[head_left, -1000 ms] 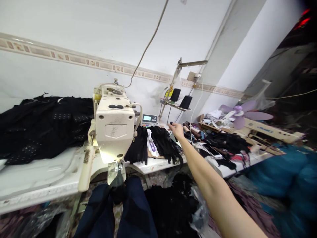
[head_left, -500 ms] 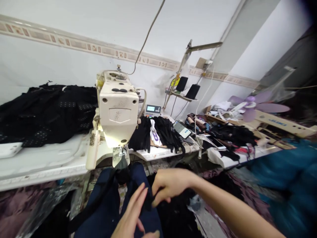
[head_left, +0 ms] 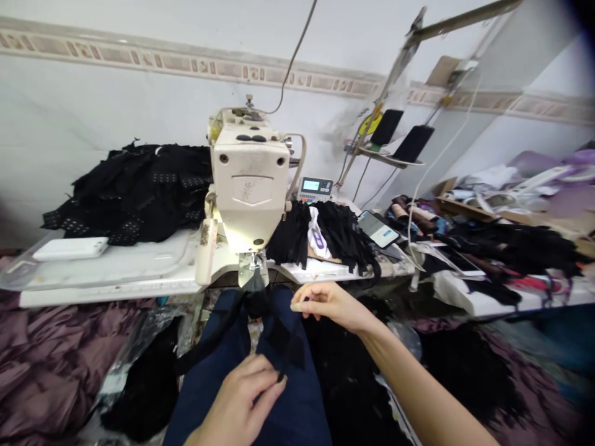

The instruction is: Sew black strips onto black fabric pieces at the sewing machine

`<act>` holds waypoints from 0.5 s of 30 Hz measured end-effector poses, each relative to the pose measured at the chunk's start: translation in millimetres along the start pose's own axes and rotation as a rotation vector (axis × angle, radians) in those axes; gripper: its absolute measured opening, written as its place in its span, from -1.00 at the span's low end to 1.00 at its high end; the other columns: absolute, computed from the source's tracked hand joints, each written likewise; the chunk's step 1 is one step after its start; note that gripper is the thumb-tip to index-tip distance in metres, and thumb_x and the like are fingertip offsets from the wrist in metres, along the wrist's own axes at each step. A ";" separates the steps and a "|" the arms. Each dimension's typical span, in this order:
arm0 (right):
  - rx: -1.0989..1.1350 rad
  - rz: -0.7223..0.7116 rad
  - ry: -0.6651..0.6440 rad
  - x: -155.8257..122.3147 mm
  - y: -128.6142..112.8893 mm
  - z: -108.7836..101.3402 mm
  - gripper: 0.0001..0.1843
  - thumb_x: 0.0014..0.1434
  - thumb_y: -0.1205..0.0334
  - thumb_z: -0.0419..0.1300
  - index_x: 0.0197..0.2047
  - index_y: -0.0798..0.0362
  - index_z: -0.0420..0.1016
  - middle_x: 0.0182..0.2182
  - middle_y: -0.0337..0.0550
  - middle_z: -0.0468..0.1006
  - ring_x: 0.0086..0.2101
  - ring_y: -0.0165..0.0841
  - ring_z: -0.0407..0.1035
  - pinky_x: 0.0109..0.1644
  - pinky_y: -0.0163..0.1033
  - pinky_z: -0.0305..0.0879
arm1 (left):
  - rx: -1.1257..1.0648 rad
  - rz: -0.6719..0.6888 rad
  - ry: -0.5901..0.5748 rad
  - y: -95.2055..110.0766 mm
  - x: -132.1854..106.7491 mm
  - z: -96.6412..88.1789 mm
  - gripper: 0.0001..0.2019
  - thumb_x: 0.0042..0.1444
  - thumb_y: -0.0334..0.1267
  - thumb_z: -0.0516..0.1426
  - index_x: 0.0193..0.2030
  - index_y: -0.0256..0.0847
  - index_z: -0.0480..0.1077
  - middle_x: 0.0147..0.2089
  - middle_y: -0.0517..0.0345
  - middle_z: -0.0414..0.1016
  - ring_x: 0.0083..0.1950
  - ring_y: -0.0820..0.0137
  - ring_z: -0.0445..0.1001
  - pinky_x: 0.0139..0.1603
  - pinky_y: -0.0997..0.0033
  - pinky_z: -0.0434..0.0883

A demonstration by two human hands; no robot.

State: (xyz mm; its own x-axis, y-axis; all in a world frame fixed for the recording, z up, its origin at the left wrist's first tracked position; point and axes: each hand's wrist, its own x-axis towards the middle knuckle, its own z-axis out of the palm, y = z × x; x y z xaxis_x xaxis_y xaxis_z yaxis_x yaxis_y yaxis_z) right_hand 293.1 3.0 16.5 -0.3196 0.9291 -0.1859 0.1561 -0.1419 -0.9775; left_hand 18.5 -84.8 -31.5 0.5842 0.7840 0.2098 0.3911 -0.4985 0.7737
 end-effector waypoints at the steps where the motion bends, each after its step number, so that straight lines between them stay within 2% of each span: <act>1: 0.046 -0.005 0.008 1.0 2.2 7.5 -0.54 0.07 -0.16 0.55 -0.30 0.12 0.72 -0.48 -0.13 0.68 -0.54 -0.44 0.44 -0.50 -0.40 0.24 | 0.081 0.071 0.057 0.8 2.0 -5.7 -0.69 0.52 -0.15 0.10 -0.20 -0.16 0.60 -0.21 0.06 0.62 -0.18 0.36 0.60 -0.16 0.46 0.49; 3: 0.118 0.027 -0.023 2.5 5.9 21.6 -0.52 0.05 -0.17 0.56 -0.31 0.13 0.69 -0.59 -0.19 0.62 -0.62 -0.45 0.38 -0.59 -0.40 0.17 | 0.264 0.202 0.246 3.4 9.1 -18.9 -0.84 0.48 -0.23 0.18 -0.01 -0.17 0.60 -0.11 0.02 0.64 -0.10 0.31 0.61 -0.07 0.38 0.51; 5: 0.138 0.070 -0.088 3.7 8.5 34.0 -0.50 0.00 -0.16 0.59 -0.36 0.13 0.65 -0.67 -0.25 0.56 -0.69 -0.45 0.35 -0.63 -0.41 0.14 | 0.482 0.302 0.446 6.9 20.9 -31.9 -0.77 0.45 -0.40 0.18 0.16 -0.22 0.56 -0.02 -0.03 0.66 0.00 0.26 0.61 0.05 0.28 0.49; 7: 0.122 0.098 -0.179 4.3 10.2 45.6 -0.49 0.01 -0.17 0.58 -0.38 0.14 0.64 -0.68 -0.25 0.56 -0.70 -0.46 0.35 -0.64 -0.42 0.14 | 0.705 0.323 0.551 9.3 36.3 -40.8 -0.66 0.43 -0.50 0.15 0.27 -0.29 0.51 0.14 -0.14 0.64 0.18 0.13 0.57 0.19 0.15 0.42; 9: 0.108 0.119 -0.277 3.3 11.2 56.9 -0.48 0.08 -0.21 0.54 -0.38 0.14 0.65 -0.67 -0.24 0.57 -0.71 -0.47 0.36 -0.63 -0.42 0.15 | 0.866 0.286 0.577 8.3 51.6 -43.8 -0.64 0.45 -0.47 0.13 0.33 -0.37 0.47 0.26 -0.23 0.59 0.28 0.01 0.52 0.27 0.04 0.36; 11: 0.106 0.129 -0.344 0.4 11.0 67.1 -0.49 0.12 -0.20 0.52 -0.38 0.15 0.68 -0.67 -0.25 0.56 -0.69 -0.47 0.38 -0.62 -0.42 0.17 | 0.928 0.265 0.584 3.3 63.3 -42.7 -0.66 0.47 -0.41 0.13 0.31 -0.43 0.47 0.24 -0.26 0.60 0.26 -0.03 0.52 0.28 0.01 0.35; 13: 0.118 0.119 -0.330 -2.9 8.5 75.1 -0.53 0.10 -0.16 0.54 -0.37 0.14 0.70 -0.67 -0.27 0.54 -0.69 -0.47 0.38 -0.61 -0.42 0.17 | 0.916 0.288 0.596 -4.4 69.5 -41.4 -0.67 0.46 -0.40 0.14 0.28 -0.44 0.48 0.19 -0.25 0.62 0.23 -0.01 0.53 0.29 0.01 0.36; 15: 0.145 0.084 -0.231 -3.9 2.8 79.9 -0.56 0.07 -0.11 0.58 -0.37 0.12 0.69 -0.68 -0.29 0.53 -0.70 -0.48 0.35 -0.62 -0.41 0.14 | 0.863 0.336 0.607 -12.3 71.1 -42.8 -0.68 0.44 -0.38 0.17 0.27 -0.42 0.49 0.16 -0.25 0.62 0.22 0.01 0.53 0.30 0.02 0.38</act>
State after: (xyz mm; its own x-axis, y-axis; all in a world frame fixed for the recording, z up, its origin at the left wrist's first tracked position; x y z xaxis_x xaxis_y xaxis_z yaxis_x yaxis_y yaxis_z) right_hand 220.1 -28.3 6.5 -0.5180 0.8122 -0.2682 0.0612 -0.2776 -0.9588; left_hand 24.8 -7.0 -0.6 0.4004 0.4940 0.7718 0.7805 -0.6252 -0.0048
